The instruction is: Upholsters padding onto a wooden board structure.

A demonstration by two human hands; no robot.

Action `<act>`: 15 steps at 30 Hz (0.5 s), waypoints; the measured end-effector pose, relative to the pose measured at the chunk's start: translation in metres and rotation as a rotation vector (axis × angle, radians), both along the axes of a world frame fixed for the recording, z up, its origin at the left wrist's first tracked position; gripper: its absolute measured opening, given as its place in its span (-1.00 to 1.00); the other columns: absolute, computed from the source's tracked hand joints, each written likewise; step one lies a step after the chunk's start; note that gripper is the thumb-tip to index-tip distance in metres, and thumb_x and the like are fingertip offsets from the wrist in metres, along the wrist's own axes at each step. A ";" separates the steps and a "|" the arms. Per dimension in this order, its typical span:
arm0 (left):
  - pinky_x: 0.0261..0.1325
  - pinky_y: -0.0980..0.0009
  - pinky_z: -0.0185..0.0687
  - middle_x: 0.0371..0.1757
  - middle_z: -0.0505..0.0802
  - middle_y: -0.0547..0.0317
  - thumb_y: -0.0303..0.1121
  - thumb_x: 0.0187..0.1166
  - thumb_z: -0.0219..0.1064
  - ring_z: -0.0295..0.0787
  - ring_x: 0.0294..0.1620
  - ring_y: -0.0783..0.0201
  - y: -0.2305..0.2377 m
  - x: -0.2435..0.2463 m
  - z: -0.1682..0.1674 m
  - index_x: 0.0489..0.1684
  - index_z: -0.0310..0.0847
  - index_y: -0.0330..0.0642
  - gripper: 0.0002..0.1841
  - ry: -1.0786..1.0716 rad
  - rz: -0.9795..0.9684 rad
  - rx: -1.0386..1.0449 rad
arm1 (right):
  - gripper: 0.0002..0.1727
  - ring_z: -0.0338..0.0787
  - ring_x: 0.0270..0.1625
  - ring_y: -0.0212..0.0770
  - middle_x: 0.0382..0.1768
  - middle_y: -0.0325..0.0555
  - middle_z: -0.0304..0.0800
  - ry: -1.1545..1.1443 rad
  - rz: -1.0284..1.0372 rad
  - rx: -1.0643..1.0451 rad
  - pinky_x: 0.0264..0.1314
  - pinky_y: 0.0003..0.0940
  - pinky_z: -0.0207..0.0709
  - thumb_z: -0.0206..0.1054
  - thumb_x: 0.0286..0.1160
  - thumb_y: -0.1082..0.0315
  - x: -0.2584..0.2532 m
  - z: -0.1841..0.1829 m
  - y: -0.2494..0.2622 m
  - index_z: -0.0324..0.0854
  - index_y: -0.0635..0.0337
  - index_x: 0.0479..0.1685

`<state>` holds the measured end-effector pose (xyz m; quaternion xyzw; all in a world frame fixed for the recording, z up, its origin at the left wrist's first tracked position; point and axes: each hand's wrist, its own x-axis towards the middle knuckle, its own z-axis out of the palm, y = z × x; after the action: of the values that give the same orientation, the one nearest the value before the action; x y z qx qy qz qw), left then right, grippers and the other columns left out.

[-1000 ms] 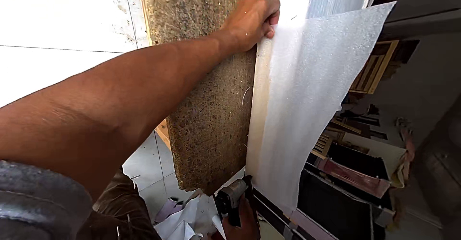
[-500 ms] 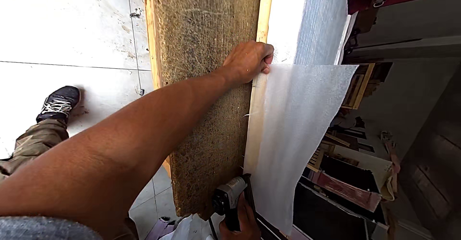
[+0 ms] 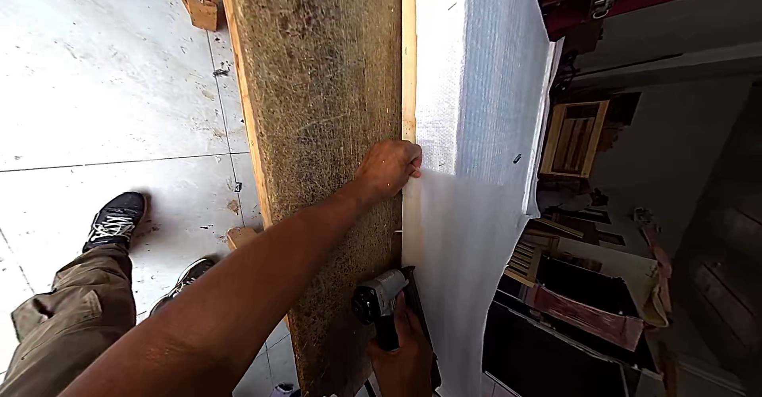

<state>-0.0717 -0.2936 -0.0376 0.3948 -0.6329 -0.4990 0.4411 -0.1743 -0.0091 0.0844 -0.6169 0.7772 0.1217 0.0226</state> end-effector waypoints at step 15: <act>-0.05 0.11 0.72 -0.33 0.87 0.14 -0.33 0.43 0.57 0.83 -0.22 0.18 -0.020 0.009 0.005 -0.39 0.80 -0.13 -0.89 0.010 -0.107 0.172 | -0.04 0.90 0.02 -0.08 0.28 0.10 0.79 -0.044 -0.023 0.055 -0.03 -0.12 0.82 0.66 -0.22 0.38 0.056 -0.004 -0.121 0.58 0.26 0.56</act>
<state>-0.0627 -0.3132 -0.0326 0.3943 -0.6057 -0.5763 0.3815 -0.1183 -0.1305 0.0807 -0.6096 0.7800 0.1289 0.0582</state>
